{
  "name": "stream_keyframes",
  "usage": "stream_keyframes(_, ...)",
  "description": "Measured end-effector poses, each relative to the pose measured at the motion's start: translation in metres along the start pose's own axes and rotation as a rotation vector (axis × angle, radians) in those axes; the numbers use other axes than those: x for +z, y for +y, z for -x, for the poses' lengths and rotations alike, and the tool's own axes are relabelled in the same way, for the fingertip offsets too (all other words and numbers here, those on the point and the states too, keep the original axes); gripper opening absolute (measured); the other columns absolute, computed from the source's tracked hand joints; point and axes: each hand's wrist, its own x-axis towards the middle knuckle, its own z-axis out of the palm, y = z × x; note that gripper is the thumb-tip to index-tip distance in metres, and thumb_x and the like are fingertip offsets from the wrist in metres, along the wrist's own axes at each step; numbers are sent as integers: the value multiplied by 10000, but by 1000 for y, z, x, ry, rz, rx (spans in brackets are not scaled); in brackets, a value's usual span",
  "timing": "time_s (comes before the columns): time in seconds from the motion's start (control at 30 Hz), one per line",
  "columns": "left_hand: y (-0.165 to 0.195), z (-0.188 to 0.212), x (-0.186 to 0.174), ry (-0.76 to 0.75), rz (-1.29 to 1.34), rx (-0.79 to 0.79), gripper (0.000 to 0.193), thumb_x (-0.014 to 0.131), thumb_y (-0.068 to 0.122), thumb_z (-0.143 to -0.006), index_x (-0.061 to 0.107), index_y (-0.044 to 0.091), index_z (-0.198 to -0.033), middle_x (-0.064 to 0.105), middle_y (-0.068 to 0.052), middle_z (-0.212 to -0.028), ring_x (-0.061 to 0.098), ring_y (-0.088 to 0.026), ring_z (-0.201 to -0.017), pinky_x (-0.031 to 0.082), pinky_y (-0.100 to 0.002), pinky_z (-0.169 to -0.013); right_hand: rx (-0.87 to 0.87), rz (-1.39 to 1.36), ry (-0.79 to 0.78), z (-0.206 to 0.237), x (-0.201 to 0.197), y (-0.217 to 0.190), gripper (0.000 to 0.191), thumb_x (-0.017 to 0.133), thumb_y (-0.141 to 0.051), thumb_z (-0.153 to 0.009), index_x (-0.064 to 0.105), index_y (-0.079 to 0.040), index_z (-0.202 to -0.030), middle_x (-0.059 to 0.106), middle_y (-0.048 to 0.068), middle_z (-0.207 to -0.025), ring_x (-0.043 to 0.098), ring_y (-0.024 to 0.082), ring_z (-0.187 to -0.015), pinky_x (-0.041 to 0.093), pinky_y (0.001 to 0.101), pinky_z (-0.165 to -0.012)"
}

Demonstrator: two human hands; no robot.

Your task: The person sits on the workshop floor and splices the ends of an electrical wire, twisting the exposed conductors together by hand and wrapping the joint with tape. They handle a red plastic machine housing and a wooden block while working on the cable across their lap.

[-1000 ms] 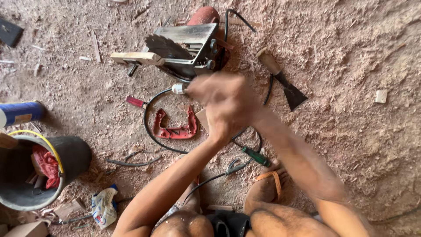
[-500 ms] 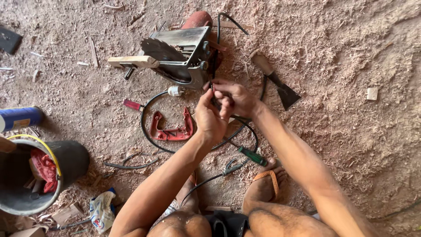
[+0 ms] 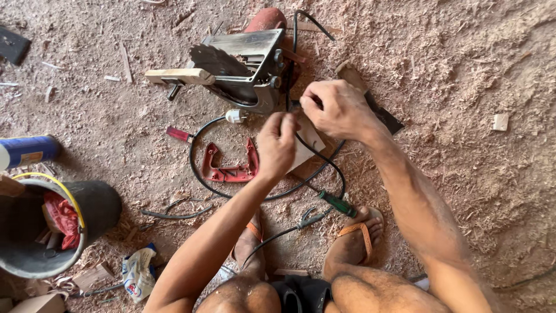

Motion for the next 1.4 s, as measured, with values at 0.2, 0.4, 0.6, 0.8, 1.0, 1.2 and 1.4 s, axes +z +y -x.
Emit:
stream_keyframes(0.2,-18,3,31,-21,-281,-96,245,485,201,-1072,668,40,-1050,725,-63,-871,616,-98,-658,519,-266,-573,201,702,-415,-48,38,-95,138,705,-248,-887,747,-117,-895,697,85,-793,620,167,-632,494,329,-497)
stream_keyframes(0.4,-23,6,56,120,357,-120,282,459,260,-1111,627,36,-1083,729,-85,-887,567,-92,-602,469,-256,-530,-94,1169,-420,-27,99,-138,149,772,-242,-857,736,-98,-873,695,41,-820,631,128,-764,477,295,-622)
stream_keyframes(0.6,-6,6,54,53,796,-274,299,451,282,-1113,613,31,-1114,726,-107,-873,566,-103,-575,472,-260,-520,-612,676,-41,3,93,-144,151,719,-221,-917,715,-74,-882,677,93,-749,632,131,-617,485,283,-499)
stream_keyframes(0.8,16,14,25,24,978,-456,379,418,328,-1111,606,-1,-1088,699,-128,-808,555,-152,-602,461,-288,-585,-112,-200,502,-20,9,-39,160,620,-243,-993,662,-91,-966,667,79,-714,620,158,-525,511,288,-433)
stream_keyframes(1.0,29,4,16,-57,1066,-487,280,408,300,-1061,514,96,-900,639,-113,-702,468,-147,-527,422,-295,-552,371,-1561,-270,-3,41,15,239,579,-233,-1028,620,-64,-1192,671,69,-807,619,109,-561,505,216,-470)
stream_keyframes(1.2,22,-4,7,-114,1132,-565,270,442,302,-1041,492,132,-837,623,-95,-671,383,-105,-459,338,-240,-462,339,-1495,-332,-2,57,34,198,609,-196,-1070,618,-14,-1146,699,76,-955,644,92,-668,516,207,-604)
stream_keyframes(1.4,12,-5,6,-4,562,-365,231,486,210,-1060,609,57,-940,613,-47,-753,463,-84,-581,376,-258,-511,316,-606,-231,-4,5,7,173,685,-221,-1000,735,-65,-943,701,69,-804,583,143,-616,478,274,-547)
